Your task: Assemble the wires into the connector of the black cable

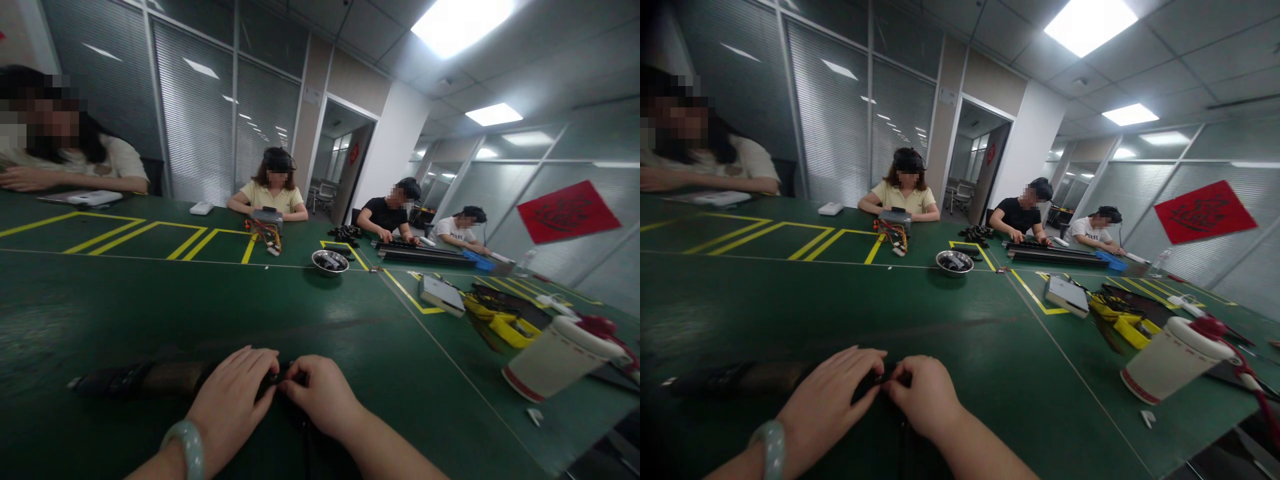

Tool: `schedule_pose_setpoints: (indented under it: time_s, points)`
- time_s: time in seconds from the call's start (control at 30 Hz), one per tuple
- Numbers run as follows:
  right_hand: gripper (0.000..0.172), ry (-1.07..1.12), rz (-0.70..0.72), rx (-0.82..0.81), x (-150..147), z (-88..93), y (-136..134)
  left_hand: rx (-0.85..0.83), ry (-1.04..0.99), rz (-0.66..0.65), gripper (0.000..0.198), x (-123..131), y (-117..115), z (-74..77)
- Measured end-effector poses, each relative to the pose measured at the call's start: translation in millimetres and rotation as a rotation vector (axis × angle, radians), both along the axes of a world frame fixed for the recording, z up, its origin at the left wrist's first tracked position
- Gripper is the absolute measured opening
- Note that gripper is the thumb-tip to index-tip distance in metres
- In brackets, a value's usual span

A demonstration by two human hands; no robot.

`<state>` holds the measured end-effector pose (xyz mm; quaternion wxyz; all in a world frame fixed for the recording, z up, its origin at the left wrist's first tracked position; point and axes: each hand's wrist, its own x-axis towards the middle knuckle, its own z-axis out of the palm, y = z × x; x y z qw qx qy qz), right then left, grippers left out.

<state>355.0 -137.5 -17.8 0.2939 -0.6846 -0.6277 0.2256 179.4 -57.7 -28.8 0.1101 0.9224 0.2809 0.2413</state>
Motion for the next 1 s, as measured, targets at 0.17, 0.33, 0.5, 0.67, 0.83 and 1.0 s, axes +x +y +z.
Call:
schedule_pose_setpoints:
  time_s: [0.17,0.33,0.5,0.67,0.83,1.0]
  points:
    - [0.004,0.002,-0.004,0.004,0.5,-0.9,-0.5,0.005,-0.020,0.038,0.020,0.4,0.7,-2.4]
    - [0.006,0.005,-0.001,-0.002,0.4,-0.8,-0.4,0.008,0.015,-0.010,0.012,0.0,0.3,2.6]
    - [0.007,0.009,0.015,0.025,0.8,-1.5,-0.2,0.015,0.048,-0.049,0.015,-0.6,-0.4,5.4]
    - [0.005,-0.003,0.006,0.028,1.2,-2.7,0.2,0.036,0.014,-0.028,0.021,0.0,-0.9,2.0]
    - [0.006,0.009,0.012,0.025,1.5,-2.6,0.5,0.039,0.037,-0.049,0.014,-0.1,-1.6,5.6]
    - [0.005,0.008,0.006,0.026,1.1,-0.6,0.1,0.039,0.025,-0.058,0.015,-0.3,0.3,6.0]
